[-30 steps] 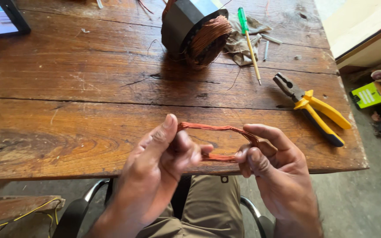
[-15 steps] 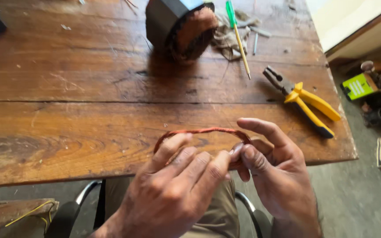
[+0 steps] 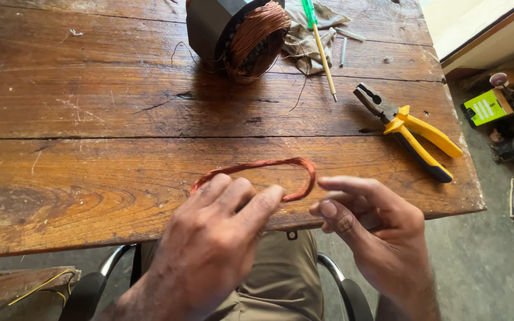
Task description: The person manipulates a copper wire coil and uses a screwdriver to adjust the windings on a motor stator. They clean their hands with a cloth and continue to arrange the copper windings within the stator slots.
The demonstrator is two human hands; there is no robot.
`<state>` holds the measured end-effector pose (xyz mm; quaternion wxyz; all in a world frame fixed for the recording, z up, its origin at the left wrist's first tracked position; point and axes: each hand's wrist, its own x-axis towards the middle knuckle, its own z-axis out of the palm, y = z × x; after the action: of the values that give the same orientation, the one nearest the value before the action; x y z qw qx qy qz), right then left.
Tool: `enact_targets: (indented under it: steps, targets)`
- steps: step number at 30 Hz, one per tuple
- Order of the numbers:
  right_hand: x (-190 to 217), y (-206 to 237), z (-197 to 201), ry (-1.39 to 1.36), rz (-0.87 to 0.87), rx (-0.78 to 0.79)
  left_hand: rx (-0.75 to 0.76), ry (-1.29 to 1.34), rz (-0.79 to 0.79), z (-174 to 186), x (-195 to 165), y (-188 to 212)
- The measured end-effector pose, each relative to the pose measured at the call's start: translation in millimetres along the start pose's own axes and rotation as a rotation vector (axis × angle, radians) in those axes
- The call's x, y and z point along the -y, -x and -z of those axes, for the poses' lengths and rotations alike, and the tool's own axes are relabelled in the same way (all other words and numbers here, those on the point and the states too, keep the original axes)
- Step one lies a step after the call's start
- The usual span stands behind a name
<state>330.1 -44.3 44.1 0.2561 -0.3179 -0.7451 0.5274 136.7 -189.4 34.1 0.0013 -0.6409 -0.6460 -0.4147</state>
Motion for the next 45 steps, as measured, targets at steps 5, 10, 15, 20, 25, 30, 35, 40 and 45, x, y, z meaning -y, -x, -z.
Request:
enact_targets:
  steps: [5,10,15,20,25,30,35,40,45]
  targets:
    - [6,-1,13,0.224,0.177,-0.077,0.03,0.069,0.079,15,8,-3]
    - [9,3,30,0.215,0.246,-0.207,0.08,0.612,0.326,35,13,-1]
    - [11,0,27,0.027,0.186,-0.169,0.203,1.615,0.716,30,18,5]
    - [28,0,5,0.207,0.367,-0.021,0.214,1.65,0.815,12,9,13]
    - [42,9,-6,0.314,0.361,0.04,0.265,1.647,0.839,3,-5,14]
    - [37,11,-12,0.225,0.278,0.028,0.343,1.734,0.77,2,-11,14]
    - [37,7,-7,0.248,0.25,0.138,0.405,1.573,0.739,1,-12,11]
    - [20,3,-5,0.304,0.349,0.296,0.512,1.56,0.743,14,-7,6]
    - [-8,8,-4,0.202,0.241,0.279,0.503,1.38,0.623,6,-6,5]
